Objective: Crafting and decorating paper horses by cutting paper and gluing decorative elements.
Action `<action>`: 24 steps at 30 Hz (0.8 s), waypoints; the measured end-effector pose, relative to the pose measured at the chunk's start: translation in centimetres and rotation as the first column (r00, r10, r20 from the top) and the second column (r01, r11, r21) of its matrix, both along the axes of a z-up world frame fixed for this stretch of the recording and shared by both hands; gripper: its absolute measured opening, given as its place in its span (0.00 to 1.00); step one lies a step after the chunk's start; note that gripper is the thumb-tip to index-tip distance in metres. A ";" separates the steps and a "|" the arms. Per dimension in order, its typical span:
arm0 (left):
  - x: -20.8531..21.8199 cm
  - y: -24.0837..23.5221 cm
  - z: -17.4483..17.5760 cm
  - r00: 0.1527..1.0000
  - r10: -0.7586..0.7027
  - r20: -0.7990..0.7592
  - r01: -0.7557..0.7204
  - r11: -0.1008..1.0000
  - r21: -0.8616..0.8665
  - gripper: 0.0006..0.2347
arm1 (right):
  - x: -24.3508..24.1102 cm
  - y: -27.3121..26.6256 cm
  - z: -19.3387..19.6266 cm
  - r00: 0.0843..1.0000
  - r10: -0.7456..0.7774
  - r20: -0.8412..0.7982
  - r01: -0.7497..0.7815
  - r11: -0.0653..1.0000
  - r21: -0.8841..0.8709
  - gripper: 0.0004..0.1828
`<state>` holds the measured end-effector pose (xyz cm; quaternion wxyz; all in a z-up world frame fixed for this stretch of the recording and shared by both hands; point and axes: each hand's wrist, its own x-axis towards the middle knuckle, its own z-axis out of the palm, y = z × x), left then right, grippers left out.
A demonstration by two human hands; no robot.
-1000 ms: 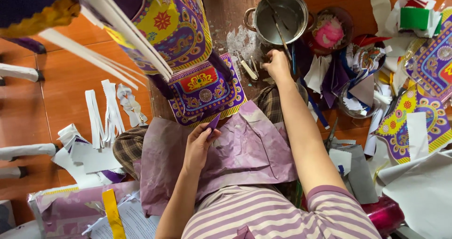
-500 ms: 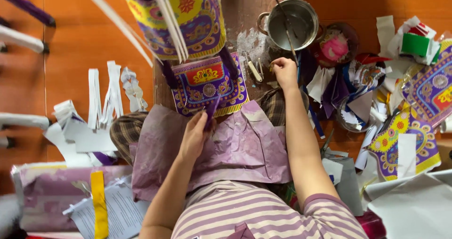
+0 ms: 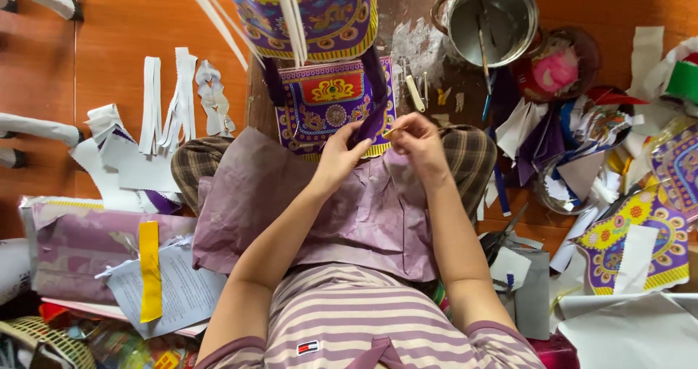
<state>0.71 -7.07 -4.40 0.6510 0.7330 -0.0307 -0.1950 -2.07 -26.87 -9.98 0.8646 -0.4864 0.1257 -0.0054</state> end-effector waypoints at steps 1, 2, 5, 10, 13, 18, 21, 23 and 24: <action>0.0 -0.3 -0.1 1.000 -0.005 -0.004 0.005 1.000 0.006 0.18 | 0.0 0.5 0.3 1.000 -0.005 -0.004 0.005 1.000 0.006 0.08; 0.0 -0.5 -0.2 0.999 -0.033 0.029 0.033 0.999 0.018 0.18 | 0.0 1.2 0.6 1.000 -0.004 -0.007 0.004 1.000 0.009 0.09; -0.3 -1.0 -0.7 0.996 -0.069 0.061 0.067 0.997 0.040 0.18 | 0.3 1.7 0.9 0.999 -0.027 -0.035 0.027 1.000 -0.003 0.10; -0.4 -2.0 0.0 0.998 -0.047 0.046 0.046 0.999 0.017 0.14 | 0.9 1.5 1.6 0.998 -0.043 -0.054 0.041 0.999 -0.032 0.15; -0.5 -2.4 -0.4 0.998 -0.021 0.056 0.021 1.000 0.003 0.11 | 0.7 1.9 2.3 0.995 -0.026 -0.093 0.026 1.000 0.000 0.15; -0.7 -2.9 -0.6 0.994 0.047 0.103 -0.052 0.997 0.051 0.05 | 0.3 2.0 1.5 0.989 0.018 -0.148 -0.002 0.994 0.106 0.10; -0.6 -3.4 0.0 0.986 0.065 0.156 -0.080 0.993 0.090 0.04 | 0.3 1.8 1.7 0.987 0.023 -0.162 0.001 0.989 0.146 0.09; -0.6 -3.4 0.2 0.984 0.057 0.169 -0.077 0.990 0.115 0.04 | 0.3 1.9 2.2 0.989 0.014 -0.148 0.004 0.993 0.120 0.08; -0.5 -3.4 0.4 0.982 0.048 0.184 -0.074 0.987 0.140 0.04 | 0.3 2.0 2.4 0.991 0.005 -0.131 0.007 0.996 0.093 0.08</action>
